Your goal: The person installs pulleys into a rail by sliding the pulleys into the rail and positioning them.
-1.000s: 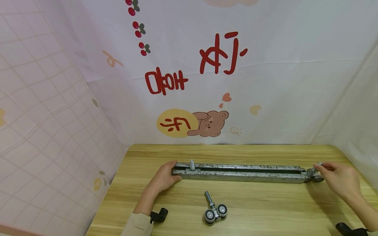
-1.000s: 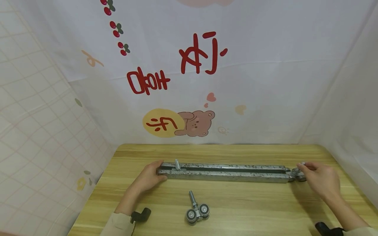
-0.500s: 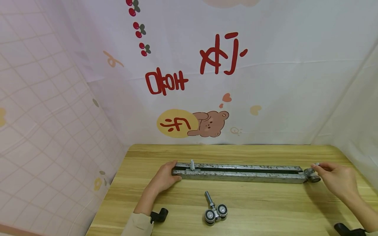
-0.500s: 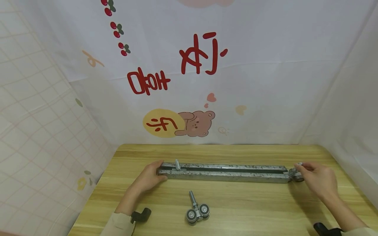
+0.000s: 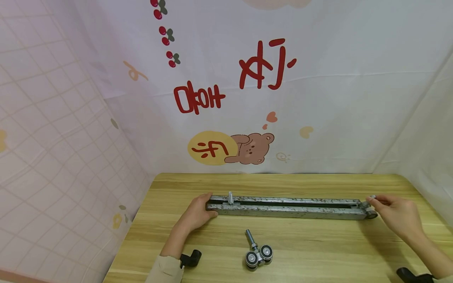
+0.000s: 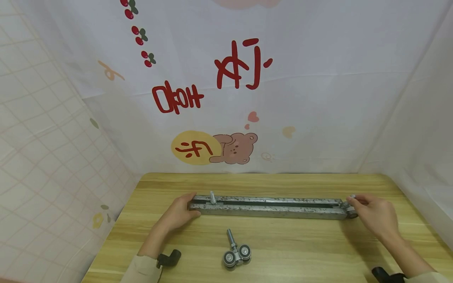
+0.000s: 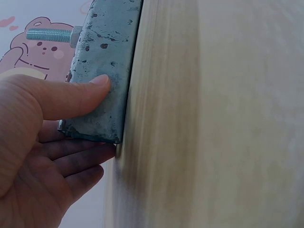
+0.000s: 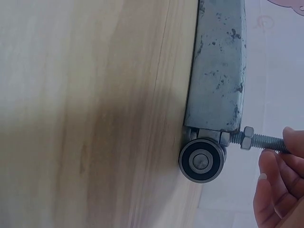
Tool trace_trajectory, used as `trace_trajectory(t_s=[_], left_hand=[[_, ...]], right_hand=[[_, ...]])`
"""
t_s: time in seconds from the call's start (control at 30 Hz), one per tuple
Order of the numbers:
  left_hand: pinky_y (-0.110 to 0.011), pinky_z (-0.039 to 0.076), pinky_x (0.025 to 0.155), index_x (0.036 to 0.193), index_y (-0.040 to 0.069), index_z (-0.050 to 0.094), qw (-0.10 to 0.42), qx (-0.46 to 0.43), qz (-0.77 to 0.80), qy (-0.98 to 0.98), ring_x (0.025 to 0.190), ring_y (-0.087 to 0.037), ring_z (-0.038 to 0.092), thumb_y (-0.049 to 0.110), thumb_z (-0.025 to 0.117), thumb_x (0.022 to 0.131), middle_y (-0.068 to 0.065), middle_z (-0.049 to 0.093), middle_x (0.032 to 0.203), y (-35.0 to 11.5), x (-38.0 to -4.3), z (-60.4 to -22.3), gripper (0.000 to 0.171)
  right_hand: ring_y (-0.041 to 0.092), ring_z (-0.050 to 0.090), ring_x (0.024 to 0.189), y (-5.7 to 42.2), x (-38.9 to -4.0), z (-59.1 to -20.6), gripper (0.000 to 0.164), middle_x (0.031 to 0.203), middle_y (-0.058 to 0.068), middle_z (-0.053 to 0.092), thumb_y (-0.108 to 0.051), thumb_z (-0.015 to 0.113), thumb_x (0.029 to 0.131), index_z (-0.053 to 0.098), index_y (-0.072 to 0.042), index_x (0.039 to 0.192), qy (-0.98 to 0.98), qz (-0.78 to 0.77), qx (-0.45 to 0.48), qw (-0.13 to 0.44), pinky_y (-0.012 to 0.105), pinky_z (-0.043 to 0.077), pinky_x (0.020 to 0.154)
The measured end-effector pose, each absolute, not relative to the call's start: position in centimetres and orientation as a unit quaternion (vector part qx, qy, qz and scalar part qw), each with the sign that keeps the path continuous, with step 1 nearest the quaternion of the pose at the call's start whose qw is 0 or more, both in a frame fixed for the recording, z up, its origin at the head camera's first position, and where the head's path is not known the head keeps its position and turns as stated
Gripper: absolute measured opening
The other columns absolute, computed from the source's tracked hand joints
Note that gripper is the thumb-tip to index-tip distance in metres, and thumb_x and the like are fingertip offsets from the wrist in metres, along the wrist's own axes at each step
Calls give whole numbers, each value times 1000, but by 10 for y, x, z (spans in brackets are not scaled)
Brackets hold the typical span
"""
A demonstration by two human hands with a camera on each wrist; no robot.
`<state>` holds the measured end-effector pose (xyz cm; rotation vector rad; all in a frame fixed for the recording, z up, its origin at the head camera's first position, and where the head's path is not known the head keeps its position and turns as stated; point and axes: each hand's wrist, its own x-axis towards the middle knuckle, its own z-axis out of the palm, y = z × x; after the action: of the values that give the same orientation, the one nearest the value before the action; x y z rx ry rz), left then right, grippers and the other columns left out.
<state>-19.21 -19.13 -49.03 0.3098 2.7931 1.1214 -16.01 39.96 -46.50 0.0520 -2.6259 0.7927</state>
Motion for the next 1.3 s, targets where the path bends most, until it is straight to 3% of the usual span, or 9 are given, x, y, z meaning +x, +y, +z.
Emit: trace_trajectory(t_s=[0.7, 1.3], left_hand=[[-57, 42, 115, 156, -7, 42, 58, 101, 363, 924, 145, -43, 44, 16, 82, 93, -26, 48, 155, -191, -192, -489, 78], [-58, 40, 116, 158, -4, 41, 62, 94, 366, 924, 146, -43, 42, 16, 82, 93, -25, 46, 157, -191, -193, -492, 79]], right_hand=[[-11, 56, 65, 377, -162, -469, 24, 85, 19, 77, -14, 78, 95, 79, 9, 101, -929, 294, 55, 218, 14, 43, 51], [-13, 58, 69, 351, -166, -469, 19, 86, 18, 78, -15, 81, 93, 81, 4, 98, -925, 302, 70, 221, 10, 45, 54]])
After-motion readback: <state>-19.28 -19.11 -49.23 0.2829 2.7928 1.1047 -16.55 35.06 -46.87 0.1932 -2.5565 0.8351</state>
